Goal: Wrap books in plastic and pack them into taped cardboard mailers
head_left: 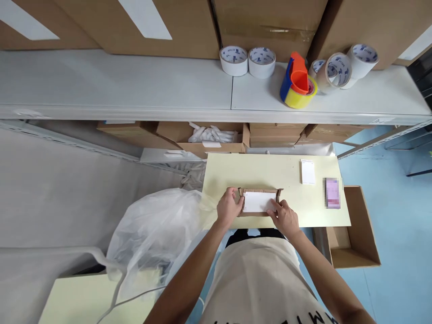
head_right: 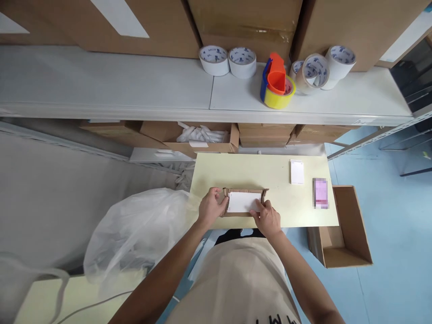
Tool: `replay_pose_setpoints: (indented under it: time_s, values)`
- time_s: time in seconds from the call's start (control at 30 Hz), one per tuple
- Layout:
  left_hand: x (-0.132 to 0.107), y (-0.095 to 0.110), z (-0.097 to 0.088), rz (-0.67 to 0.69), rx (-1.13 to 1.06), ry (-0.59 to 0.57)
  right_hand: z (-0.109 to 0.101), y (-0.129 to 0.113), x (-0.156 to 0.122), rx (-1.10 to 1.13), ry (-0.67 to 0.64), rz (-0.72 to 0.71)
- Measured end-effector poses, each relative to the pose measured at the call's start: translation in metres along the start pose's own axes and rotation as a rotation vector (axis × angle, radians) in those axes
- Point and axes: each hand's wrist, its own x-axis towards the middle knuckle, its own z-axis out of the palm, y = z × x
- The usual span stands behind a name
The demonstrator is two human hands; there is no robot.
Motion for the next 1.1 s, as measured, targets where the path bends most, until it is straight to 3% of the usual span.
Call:
replay_pose_setpoints:
  time_s: [0.07,0.13,0.23,0.37,0.5,0.73,0.93,1.1]
  values:
    - [-0.006,-0.001,0.003,0.225,0.007,0.027,-0.001,0.005,0.000,-0.031,0.078,-0.074]
    - [-0.011,0.000,0.009,0.471,0.041,-0.016,0.000,0.008,0.004,-0.054,0.171,-0.199]
    - [-0.015,0.000,0.017,0.645,0.155,-0.125,0.006,0.013,0.014,-0.086,0.210,-0.388]
    - [-0.020,-0.005,0.024,0.638,0.295,-0.194,0.019,0.025,0.020,-0.159,0.157,-0.463]
    - [-0.033,-0.006,0.029,0.740,0.352,-0.262,0.030,0.034,0.015,-0.192,0.147,-0.503]
    - [-0.042,-0.006,0.033,0.776,0.387,-0.346,0.040,0.030,0.011,-0.206,0.053,-0.606]
    - [-0.026,-0.026,0.015,0.728,0.451,-0.287,0.029,0.046,0.008,-0.206,0.075,-0.602]
    - [-0.008,-0.023,0.009,0.697,0.442,-0.221,0.023,0.044,0.018,-0.265,0.124,-0.518]
